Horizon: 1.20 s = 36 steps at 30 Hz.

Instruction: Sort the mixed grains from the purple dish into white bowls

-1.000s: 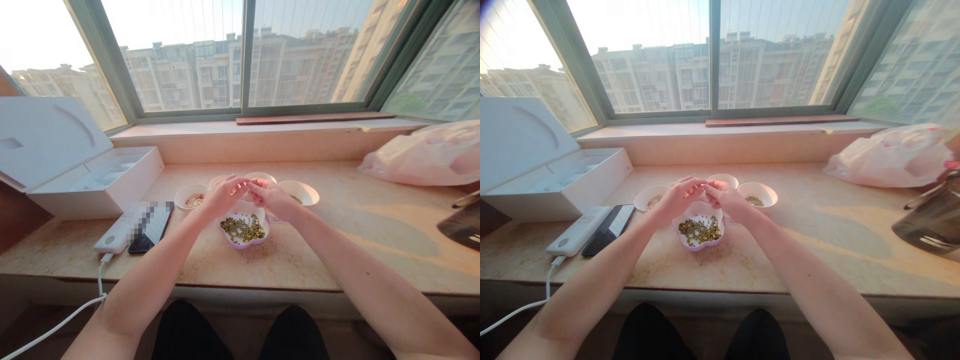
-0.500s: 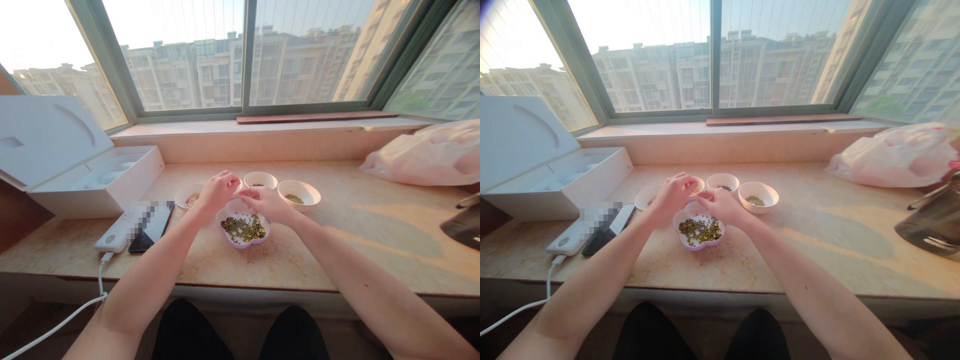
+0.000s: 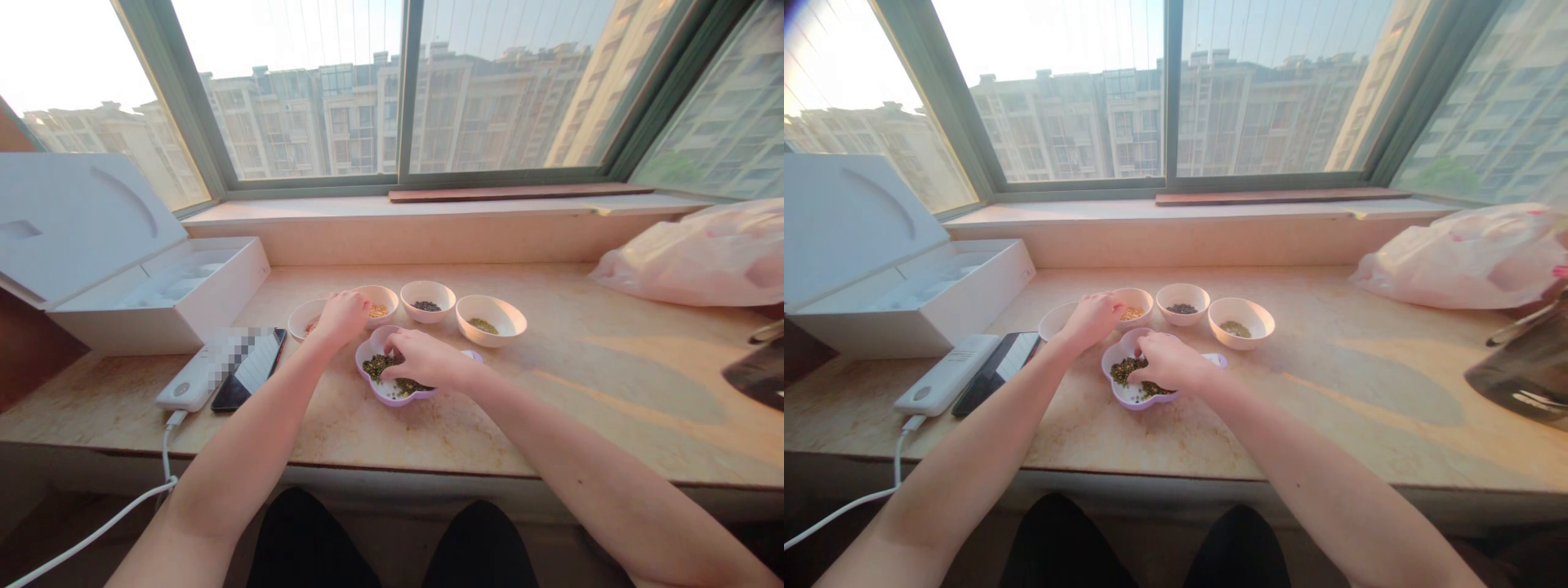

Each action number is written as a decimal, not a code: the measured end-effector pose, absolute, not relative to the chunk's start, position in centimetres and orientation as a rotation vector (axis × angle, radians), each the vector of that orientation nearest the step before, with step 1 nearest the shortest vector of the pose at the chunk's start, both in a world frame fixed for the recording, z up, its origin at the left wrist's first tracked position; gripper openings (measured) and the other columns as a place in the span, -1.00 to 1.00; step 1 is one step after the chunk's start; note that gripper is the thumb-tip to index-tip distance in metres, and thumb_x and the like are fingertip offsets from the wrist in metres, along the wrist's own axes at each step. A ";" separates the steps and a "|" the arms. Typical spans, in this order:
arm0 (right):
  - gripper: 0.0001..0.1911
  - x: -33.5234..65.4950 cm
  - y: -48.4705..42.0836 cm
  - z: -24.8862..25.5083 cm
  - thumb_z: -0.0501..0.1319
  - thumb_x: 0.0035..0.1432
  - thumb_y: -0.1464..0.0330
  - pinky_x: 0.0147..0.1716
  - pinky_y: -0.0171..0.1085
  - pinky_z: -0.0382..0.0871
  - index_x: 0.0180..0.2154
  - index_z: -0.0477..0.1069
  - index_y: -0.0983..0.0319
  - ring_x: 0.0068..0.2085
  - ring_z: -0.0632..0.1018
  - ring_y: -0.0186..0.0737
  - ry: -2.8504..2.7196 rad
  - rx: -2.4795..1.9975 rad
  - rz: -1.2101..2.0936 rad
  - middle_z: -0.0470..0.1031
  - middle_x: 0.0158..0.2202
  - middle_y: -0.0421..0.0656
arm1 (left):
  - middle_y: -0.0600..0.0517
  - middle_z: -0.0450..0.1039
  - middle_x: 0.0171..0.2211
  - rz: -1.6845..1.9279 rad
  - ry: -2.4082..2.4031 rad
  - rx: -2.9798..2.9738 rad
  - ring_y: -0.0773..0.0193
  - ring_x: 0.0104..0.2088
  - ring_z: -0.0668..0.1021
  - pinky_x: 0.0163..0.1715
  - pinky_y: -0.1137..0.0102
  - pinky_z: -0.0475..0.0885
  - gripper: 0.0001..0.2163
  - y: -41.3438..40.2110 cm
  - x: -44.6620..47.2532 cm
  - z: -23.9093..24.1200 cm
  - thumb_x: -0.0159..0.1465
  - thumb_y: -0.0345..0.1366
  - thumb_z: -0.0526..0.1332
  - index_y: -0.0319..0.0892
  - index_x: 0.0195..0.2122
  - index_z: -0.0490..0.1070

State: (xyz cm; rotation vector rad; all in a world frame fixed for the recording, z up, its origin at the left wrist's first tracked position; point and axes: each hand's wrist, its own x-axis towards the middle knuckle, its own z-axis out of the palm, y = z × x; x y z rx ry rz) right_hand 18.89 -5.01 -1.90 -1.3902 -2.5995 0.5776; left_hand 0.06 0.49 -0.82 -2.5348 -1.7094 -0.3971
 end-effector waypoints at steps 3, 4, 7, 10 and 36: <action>-0.84 19.0 -4.7 -1.9 0.31 0.27 0.26 -0.30 -0.15 0.35 -0.29 0.55 0.22 -0.26 0.59 -0.05 -2.600 -1.451 0.631 0.60 -0.26 -0.06 | -0.15 0.61 -0.32 -0.369 -1.722 -2.534 0.06 -0.23 0.59 -0.08 0.20 0.30 -0.64 0.4 0.1 -0.7 0.40 -0.43 -0.01 -0.20 -0.41 0.55; -0.85 19.0 -4.6 -1.9 0.29 0.28 0.29 -0.30 -0.14 0.34 -0.30 0.56 0.23 -0.27 0.59 -0.05 -2.595 -1.464 0.646 0.61 -0.28 -0.05 | -0.15 0.61 -0.33 -0.359 -1.723 -2.536 0.06 -0.24 0.58 -0.08 0.20 0.30 -0.64 0.3 0.1 -0.7 0.40 -0.43 -0.02 -0.20 -0.40 0.55; -0.88 19.1 -4.4 -1.8 0.28 0.26 0.38 -0.29 -0.14 0.36 -0.31 0.60 0.22 -0.27 0.60 -0.05 -2.581 -1.473 0.686 0.64 -0.30 -0.05 | -0.13 0.61 -0.34 -0.341 -1.732 -2.541 0.06 -0.25 0.58 -0.09 0.20 0.28 -0.65 0.2 0.2 -0.6 0.40 -0.44 -0.01 -0.19 -0.41 0.53; -0.85 19.1 -4.4 -1.7 0.26 0.23 0.46 -0.29 -0.17 0.35 -0.35 0.61 0.21 -0.27 0.61 -0.09 -2.591 -1.429 0.684 0.68 -0.28 -0.07 | -0.14 0.61 -0.32 -0.333 -1.743 -2.542 0.05 -0.24 0.59 -0.08 0.19 0.28 -0.65 0.2 0.3 -0.4 0.39 -0.44 -0.02 -0.19 -0.41 0.52; -0.92 21.2 -3.7 -1.3 0.23 0.32 0.42 -0.28 -0.24 0.46 -0.16 0.49 0.19 -0.29 0.62 -0.19 -2.215 -1.099 0.918 0.64 -0.27 -0.14 | -0.11 0.56 -0.01 -0.731 -1.727 -2.575 0.15 -0.09 0.62 0.00 0.28 0.47 -0.72 -1.0 0.9 0.2 0.47 -0.34 0.07 -0.15 -0.02 0.58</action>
